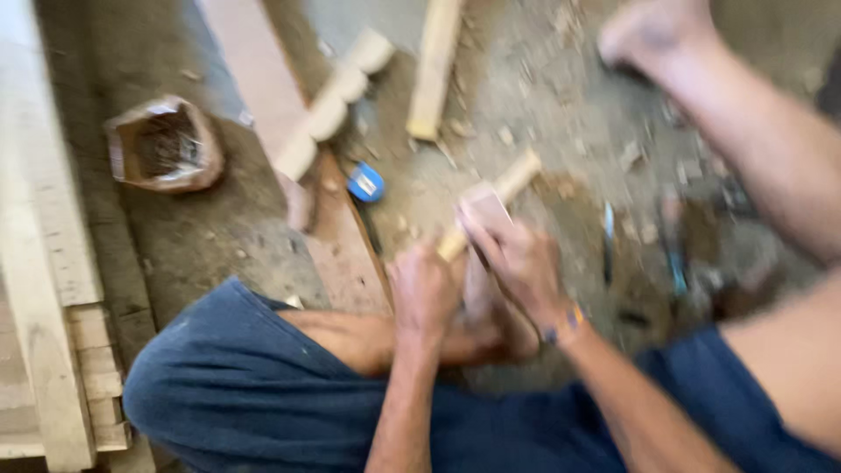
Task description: The person sands shaped pieces of wood with sandpaper, turning them by hand to rub along the edges and curved surfaces.
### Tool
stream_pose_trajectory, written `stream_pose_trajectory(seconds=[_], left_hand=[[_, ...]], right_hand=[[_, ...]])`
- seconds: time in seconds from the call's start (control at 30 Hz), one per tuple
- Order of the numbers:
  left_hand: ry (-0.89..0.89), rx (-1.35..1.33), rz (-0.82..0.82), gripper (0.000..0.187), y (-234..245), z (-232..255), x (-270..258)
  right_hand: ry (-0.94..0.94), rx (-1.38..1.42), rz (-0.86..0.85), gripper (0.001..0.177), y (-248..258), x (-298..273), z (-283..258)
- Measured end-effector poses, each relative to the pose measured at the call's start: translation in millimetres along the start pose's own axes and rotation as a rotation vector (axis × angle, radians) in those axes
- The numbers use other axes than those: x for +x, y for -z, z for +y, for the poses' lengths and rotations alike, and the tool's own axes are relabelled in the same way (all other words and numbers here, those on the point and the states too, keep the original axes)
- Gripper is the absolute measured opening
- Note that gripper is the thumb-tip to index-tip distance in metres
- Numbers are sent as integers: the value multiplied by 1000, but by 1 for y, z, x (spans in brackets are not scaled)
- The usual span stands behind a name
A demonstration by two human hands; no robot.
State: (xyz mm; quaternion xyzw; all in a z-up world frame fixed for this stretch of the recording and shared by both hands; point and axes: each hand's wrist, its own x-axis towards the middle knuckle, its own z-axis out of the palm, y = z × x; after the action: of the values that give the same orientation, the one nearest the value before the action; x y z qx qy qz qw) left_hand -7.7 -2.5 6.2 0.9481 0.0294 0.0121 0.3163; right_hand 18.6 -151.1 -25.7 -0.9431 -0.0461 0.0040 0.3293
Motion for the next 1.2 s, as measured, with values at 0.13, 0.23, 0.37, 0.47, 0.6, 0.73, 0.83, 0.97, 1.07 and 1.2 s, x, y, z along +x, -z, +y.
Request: stream_pose_trajectory(seconds=[0.13, 0.23, 0.37, 0.47, 0.6, 0.73, 0.83, 0.97, 1.07, 1.2], left_hand=[[251, -24, -238, 37, 0, -10, 0], [-32, -63, -14, 26, 2, -8, -4], [5, -99, 52, 35, 1, -15, -9], [123, -145, -94, 39, -4, -18, -7], [-11, -66, 24, 33, -2, -16, 7], [206, -71, -104, 39, -4, -25, -2], [-30, -23, 22, 36, -2, -18, 3], [-80, 11, -47, 41, -3, -20, -15], [157, -19, -138, 33, -6, -25, -3], [-10, 82, -45, 24, -29, -50, -2]], right_hand=[[-21, 191, 80, 27, -19, -6, 3], [-138, 141, 67, 27, -13, -27, 6], [258, -198, 39, 30, -19, -6, 22], [-165, 177, 1, 33, -24, 3, 14], [118, 358, 212, 40, 3, -13, -15], [-334, 355, -77, 41, -7, -3, -7], [37, 330, 202, 39, -1, -13, -6], [107, 95, 16, 41, -13, 3, 20], [-370, 252, -134, 44, -8, -12, 6], [104, 446, 124, 39, 8, -5, -11]])
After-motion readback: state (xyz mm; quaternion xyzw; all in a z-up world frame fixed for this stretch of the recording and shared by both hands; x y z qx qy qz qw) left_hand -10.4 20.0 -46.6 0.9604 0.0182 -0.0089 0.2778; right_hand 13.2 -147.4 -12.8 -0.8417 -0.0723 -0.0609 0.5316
